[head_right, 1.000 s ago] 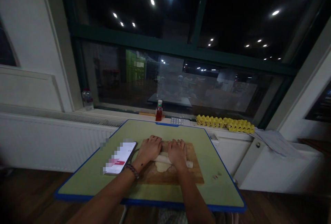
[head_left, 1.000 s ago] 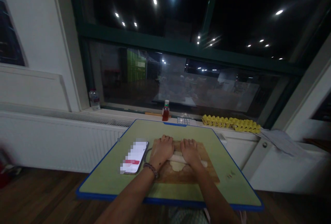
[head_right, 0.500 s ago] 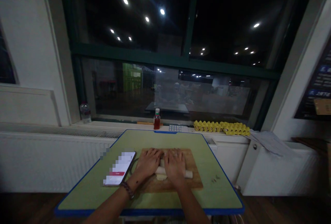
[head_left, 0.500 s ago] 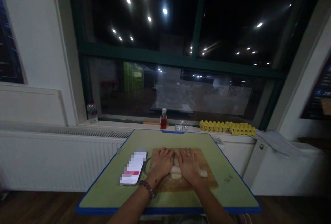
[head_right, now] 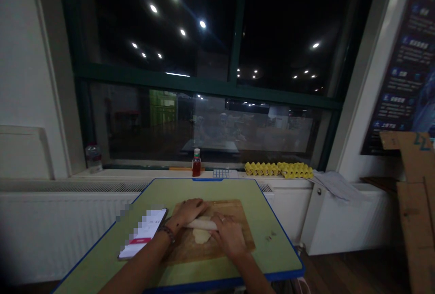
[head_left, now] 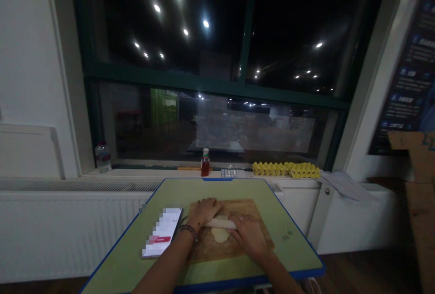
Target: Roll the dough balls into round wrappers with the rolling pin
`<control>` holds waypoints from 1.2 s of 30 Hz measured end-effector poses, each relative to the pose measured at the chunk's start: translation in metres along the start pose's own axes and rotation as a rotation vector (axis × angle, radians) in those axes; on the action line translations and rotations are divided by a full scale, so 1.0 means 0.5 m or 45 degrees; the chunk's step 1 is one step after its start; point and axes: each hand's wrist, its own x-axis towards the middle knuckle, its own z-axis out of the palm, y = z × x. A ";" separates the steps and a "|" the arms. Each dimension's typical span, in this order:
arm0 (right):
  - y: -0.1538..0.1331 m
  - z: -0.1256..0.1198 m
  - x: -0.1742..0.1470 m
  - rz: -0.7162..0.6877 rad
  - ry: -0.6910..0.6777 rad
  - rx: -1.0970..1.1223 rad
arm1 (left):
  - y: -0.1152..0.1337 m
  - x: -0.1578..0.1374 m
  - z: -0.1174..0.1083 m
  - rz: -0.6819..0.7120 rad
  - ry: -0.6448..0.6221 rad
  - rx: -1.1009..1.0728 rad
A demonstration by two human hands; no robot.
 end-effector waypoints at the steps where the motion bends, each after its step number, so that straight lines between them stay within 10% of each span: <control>1: -0.001 0.001 0.001 0.031 -0.012 0.016 | 0.001 0.002 -0.001 0.004 0.001 -0.005; 19: -0.049 0.002 -0.082 0.156 -0.067 -0.102 | 0.041 -0.074 -0.017 0.065 0.014 -0.048; 27: -0.009 0.009 -0.093 0.385 0.005 -0.101 | 0.041 -0.157 -0.061 0.315 0.605 -0.293; 33: 0.033 -0.011 -0.053 0.478 0.024 -0.262 | 0.012 -0.192 -0.057 0.219 0.577 -0.522; 36: 0.033 -0.003 -0.021 0.505 0.017 -0.285 | 0.018 -0.188 -0.038 0.202 0.311 -0.510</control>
